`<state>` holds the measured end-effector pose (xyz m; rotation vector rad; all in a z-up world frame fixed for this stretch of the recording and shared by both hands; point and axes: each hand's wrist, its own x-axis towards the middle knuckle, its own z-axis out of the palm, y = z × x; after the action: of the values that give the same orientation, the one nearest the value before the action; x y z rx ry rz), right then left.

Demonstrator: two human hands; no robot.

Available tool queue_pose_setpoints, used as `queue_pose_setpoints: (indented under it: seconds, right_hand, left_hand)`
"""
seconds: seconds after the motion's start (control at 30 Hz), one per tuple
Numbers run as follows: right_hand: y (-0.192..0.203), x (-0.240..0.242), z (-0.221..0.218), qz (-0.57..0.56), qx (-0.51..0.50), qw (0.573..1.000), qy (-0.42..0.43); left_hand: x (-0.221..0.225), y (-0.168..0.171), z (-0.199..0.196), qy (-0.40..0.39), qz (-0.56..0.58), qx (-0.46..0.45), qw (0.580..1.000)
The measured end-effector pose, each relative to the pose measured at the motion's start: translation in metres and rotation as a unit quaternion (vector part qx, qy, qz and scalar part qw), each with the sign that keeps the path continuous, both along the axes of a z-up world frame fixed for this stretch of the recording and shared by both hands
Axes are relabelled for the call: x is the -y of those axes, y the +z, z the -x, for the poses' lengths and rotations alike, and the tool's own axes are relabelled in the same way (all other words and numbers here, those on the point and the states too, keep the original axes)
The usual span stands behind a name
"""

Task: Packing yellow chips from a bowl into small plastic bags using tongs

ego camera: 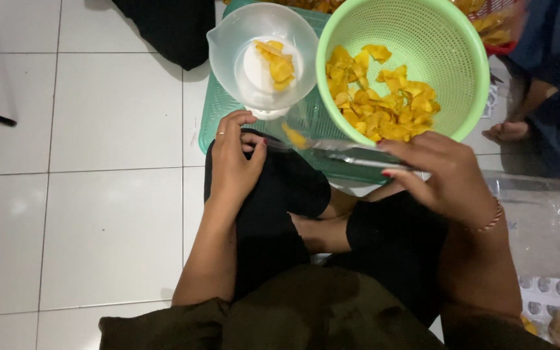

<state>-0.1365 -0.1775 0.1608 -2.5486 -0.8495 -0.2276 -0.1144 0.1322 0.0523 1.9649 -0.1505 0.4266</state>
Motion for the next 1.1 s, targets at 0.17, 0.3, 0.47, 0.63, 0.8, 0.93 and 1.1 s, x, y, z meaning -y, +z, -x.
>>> queue_pose_setpoints:
  seconds: [0.17, 0.3, 0.47, 0.63, 0.8, 0.93, 1.1]
  right_hand:
    - [-0.005, -0.017, -0.003, 0.117, 0.118, 0.986, 0.032]
    - [-0.005, -0.026, -0.007, 0.194, 0.207, 0.958, 0.025]
    - [-0.010, -0.036, -0.012, 0.242, 0.254, 0.937, 0.003]
    - [-0.003, -0.053, -0.014, 0.251, 0.295, 0.922, -0.017]
    - [-0.014, -0.059, -0.015, 0.265, 0.283, 0.921, -0.042]
    - [-0.007, -0.049, -0.006, 0.278, 0.238, 0.929, -0.059]
    - [-0.010, -0.043, -0.004, 0.268, 0.237, 0.933, -0.047]
  left_hand:
    - [0.003, 0.000, 0.001, 0.012, 0.002, 0.011, 1.000]
    - [0.005, -0.002, -0.001, 0.015, -0.015, 0.017, 1.000]
    - [0.011, -0.007, -0.003, 0.012, -0.011, 0.006, 1.000]
    - [0.017, -0.008, -0.004, 0.002, 0.009, -0.005, 1.000]
    - [0.021, -0.009, -0.004, 0.006, 0.007, 0.011, 1.000]
    - [0.022, -0.013, -0.007, 0.003, -0.002, 0.009, 1.000]
    - [0.028, -0.015, -0.009, -0.002, -0.002, 0.032, 0.999]
